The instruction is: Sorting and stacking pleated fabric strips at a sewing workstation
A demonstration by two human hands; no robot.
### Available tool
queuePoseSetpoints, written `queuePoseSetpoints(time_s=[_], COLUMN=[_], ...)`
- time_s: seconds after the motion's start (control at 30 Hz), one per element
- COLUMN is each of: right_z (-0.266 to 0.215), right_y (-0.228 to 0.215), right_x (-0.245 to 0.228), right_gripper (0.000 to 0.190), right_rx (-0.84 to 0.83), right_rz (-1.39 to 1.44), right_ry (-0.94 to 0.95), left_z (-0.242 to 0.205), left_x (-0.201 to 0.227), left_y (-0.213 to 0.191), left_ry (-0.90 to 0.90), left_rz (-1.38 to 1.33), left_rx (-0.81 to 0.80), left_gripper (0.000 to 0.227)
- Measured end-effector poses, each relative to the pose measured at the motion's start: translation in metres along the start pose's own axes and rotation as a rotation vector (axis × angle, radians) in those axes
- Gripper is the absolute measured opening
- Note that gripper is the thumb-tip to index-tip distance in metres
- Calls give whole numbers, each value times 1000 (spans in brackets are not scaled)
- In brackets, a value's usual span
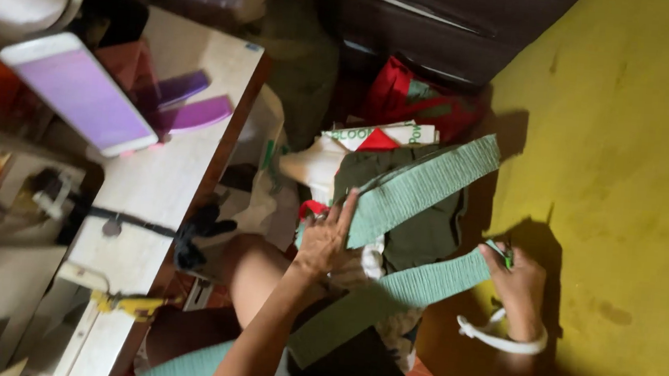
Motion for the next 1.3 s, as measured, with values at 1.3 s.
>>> queuePoseSetpoints(time_s=[1.3], right_z=[-60], right_y=[-118], right_x=[-73], right_gripper=[13], right_rx=[89], right_rz=[788], right_ry=[17], left_z=[-108], left_x=[36], left_y=[-13], left_ry=[252], left_rz=[-323], left_rx=[-223], left_gripper=[86])
Point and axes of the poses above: each hand's wrist, its own z-axis towards the middle knuckle, its own y-axis out of the palm, x = y × z, the point moved 1 cm from there along z, towards the middle knuckle, and after that the axes turned 8 degrees about -x, right-handed, at the moved point
